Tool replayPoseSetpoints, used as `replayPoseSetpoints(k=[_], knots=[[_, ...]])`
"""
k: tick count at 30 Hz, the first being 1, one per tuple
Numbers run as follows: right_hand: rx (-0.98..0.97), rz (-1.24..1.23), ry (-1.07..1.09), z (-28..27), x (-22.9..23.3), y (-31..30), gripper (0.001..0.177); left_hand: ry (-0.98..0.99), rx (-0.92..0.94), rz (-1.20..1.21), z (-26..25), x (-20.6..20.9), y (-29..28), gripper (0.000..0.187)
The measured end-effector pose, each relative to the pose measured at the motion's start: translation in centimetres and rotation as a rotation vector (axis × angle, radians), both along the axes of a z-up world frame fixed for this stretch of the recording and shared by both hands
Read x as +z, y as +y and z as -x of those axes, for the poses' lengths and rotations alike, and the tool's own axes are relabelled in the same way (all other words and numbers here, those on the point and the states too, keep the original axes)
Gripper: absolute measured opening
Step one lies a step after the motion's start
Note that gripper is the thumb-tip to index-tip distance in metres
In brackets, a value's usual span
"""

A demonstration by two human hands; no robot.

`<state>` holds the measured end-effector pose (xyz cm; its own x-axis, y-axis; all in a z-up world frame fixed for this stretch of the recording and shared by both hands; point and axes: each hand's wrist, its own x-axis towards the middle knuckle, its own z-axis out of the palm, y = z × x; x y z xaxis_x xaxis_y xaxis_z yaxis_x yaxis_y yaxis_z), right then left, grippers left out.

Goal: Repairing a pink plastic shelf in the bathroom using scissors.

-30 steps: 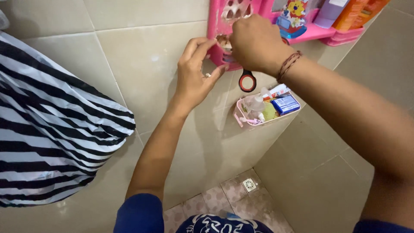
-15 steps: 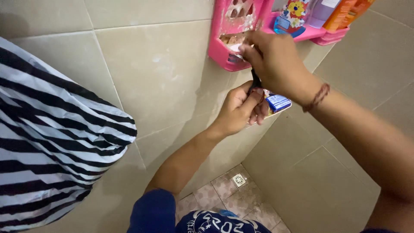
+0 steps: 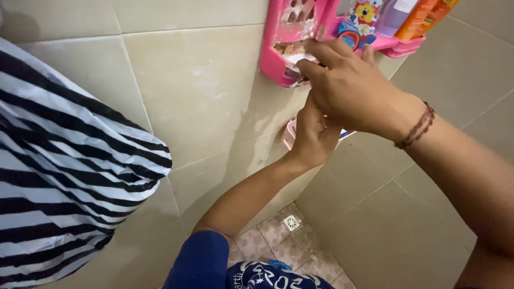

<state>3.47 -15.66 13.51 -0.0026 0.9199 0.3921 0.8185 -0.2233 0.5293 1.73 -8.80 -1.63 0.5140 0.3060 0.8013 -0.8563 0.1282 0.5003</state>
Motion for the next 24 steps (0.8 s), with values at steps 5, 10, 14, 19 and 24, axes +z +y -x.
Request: replayPoseSetpoints(k=[5,10,14,19,24], knots=[[0.028,-0.060,-0.144,3.6,1.2,0.0,0.060,-0.091,0.228,-0.040,-0.3,0.1,0.2,0.048],[-0.120,-0.009,0.095,1.0,-0.4,-0.9,0.047,0.000,0.058,-0.013,0.5,0.6,1.2,0.067],[-0.036,-0.030,-0.033,0.3,0.8,-0.6,0.042,0.029,0.080,-0.112,2.8,1.5,2.5,0.069],[-0.145,-0.019,-0.245,-0.8,2.4,0.9,0.035,0.153,0.220,-0.108,3.7,-1.8,4.0,0.036],[-0.143,0.003,-0.329,-4.0,1.6,2.2,0.025,0.134,0.661,-0.137,4.4,-1.4,6.1,0.037]])
